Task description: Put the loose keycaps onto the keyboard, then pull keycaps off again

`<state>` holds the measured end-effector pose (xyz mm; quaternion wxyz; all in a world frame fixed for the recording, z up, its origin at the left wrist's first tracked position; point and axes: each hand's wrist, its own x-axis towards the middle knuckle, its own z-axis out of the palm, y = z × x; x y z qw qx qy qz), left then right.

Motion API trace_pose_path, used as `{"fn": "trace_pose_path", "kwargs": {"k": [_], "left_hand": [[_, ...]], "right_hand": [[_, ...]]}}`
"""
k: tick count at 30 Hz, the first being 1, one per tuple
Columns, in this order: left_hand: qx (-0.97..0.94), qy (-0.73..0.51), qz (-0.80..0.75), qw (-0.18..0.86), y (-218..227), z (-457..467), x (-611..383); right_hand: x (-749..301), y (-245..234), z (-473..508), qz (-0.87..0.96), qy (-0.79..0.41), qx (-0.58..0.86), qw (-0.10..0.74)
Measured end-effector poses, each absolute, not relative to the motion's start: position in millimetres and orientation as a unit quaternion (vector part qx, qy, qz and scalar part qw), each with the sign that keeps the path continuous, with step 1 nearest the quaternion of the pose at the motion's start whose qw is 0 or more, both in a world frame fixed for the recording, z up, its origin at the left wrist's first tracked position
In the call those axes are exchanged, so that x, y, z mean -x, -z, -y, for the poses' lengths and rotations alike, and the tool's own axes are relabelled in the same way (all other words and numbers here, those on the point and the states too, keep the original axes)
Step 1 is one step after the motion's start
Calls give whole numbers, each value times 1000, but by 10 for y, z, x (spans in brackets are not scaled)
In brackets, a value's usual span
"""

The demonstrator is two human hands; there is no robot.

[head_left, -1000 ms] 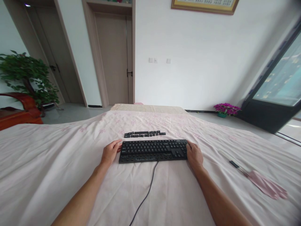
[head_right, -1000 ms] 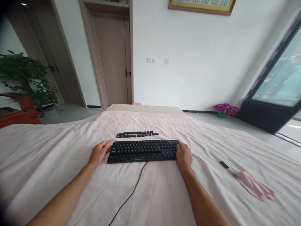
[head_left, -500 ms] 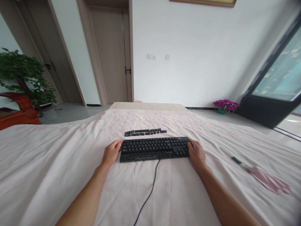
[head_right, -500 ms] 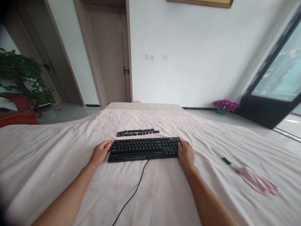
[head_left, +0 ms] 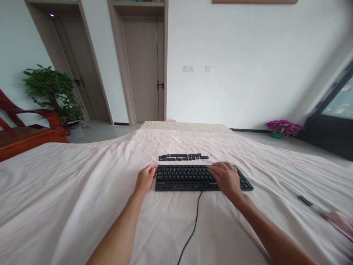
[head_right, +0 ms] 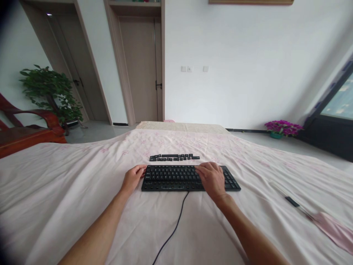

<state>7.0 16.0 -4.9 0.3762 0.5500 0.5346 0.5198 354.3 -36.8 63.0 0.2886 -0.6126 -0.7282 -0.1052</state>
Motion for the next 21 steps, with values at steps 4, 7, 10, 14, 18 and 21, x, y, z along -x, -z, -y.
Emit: {"fn": "trace_pose_path", "kwargs": {"k": [4,7,10,14,18,21], "left_hand": [[-526,-533,-531,397,5,-139,-67],[-498,-555,-537,394,-36,-123,-57],[-466,-579,-548,385,-64,-120,-48],[-468,-567,-559,384,-73,-135,-48],[-483,-552,-563,381,-71,-150,-60],[-487,-546,-567,379,-73,-155,-67]], "right_hand": [[-2876,-867,12,801,56,532,269],[-2406,-936,-330,832,49,501,233],[-2045,-902,-643,841,54,510,173],[-1766,-786,-925,852,74,505,115],[-1633,-689,-1063,860,81,496,94],[-1573,-645,-1120,862,92,492,81]]}}
